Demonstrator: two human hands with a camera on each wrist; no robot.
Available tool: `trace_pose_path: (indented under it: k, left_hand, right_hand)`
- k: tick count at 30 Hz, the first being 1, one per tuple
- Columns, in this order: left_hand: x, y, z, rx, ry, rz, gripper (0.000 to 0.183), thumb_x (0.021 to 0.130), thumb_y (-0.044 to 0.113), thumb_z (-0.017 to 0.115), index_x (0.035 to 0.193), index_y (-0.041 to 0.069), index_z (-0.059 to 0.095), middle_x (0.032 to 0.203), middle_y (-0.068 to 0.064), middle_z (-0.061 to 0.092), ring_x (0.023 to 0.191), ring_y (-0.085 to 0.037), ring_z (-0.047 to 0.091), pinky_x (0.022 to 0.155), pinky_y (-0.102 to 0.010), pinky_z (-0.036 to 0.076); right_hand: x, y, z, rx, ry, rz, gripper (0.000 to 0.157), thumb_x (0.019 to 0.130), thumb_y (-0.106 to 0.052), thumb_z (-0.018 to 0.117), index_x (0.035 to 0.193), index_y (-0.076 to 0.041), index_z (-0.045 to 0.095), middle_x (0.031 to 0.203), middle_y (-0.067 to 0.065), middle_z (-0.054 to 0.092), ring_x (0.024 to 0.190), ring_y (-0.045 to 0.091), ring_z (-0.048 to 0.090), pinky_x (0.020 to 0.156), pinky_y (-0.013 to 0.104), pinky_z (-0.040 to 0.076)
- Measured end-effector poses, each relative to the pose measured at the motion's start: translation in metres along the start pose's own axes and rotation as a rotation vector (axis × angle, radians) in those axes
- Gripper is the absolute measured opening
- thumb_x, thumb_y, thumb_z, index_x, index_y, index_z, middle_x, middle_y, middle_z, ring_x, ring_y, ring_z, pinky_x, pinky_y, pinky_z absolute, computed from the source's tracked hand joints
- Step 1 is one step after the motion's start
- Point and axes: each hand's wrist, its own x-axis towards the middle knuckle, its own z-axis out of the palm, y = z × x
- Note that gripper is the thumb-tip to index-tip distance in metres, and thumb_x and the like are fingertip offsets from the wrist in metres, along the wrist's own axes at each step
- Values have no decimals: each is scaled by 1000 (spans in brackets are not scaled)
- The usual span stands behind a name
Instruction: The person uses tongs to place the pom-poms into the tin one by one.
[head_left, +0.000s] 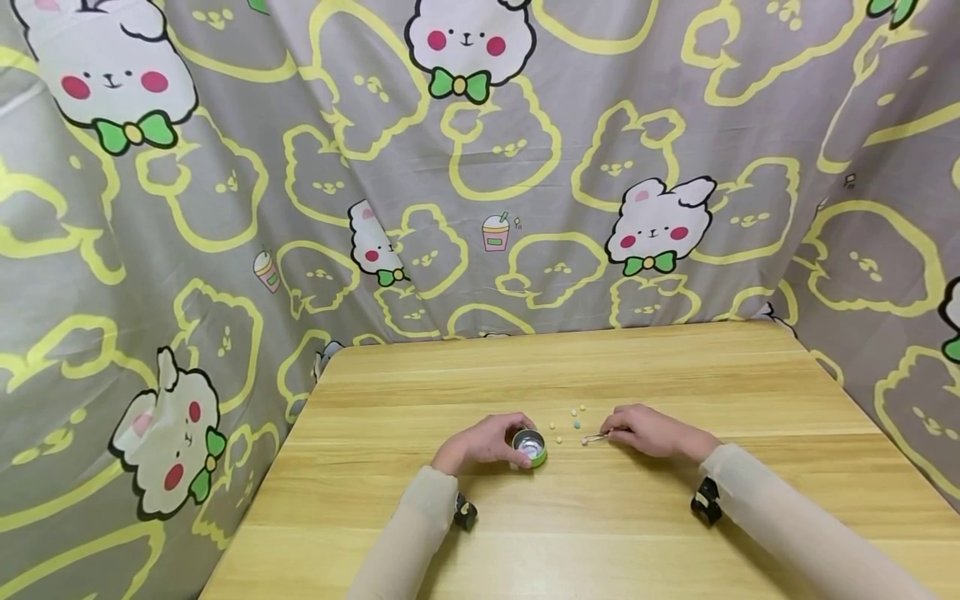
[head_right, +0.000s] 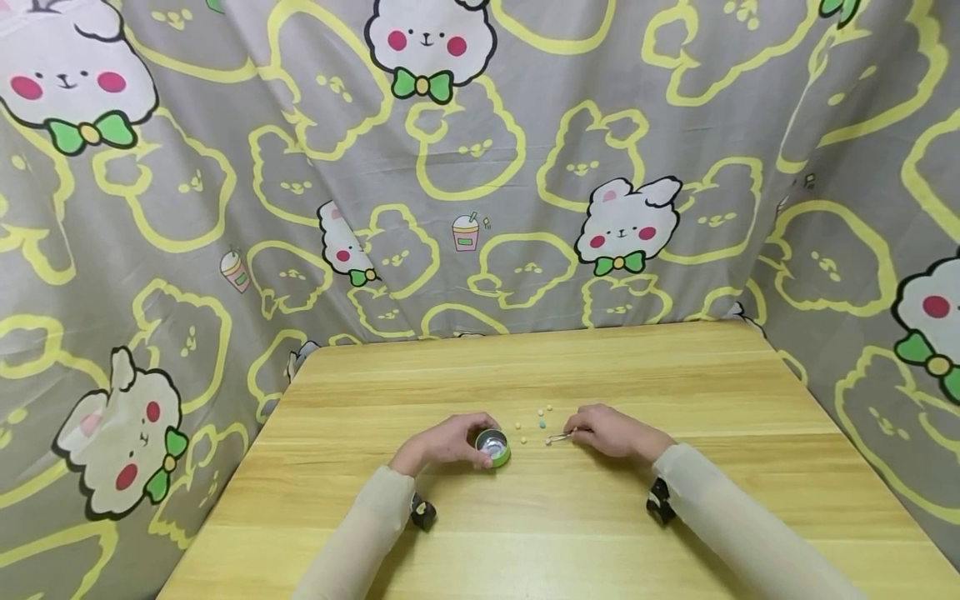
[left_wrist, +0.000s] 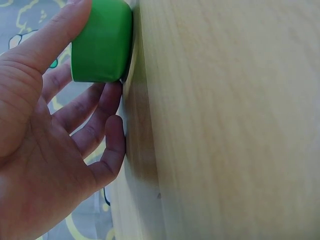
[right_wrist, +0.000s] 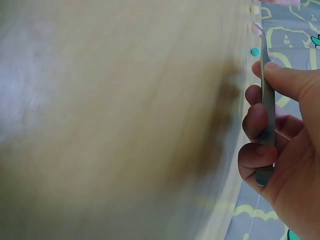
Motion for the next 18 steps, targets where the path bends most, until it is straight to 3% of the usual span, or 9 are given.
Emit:
trace_pose_path:
  k: [18]
  left_hand:
    - [1,-1,0,3,-6,-8,43,76,23,81,113,20,58,100,9,61,92,-7,55,84,-24,43]
  right_hand:
    - [6,-3,-4,13,39,-38,16,94,-10,57,105,-11,69,94,-7,60,85,8,56,74,33,48]
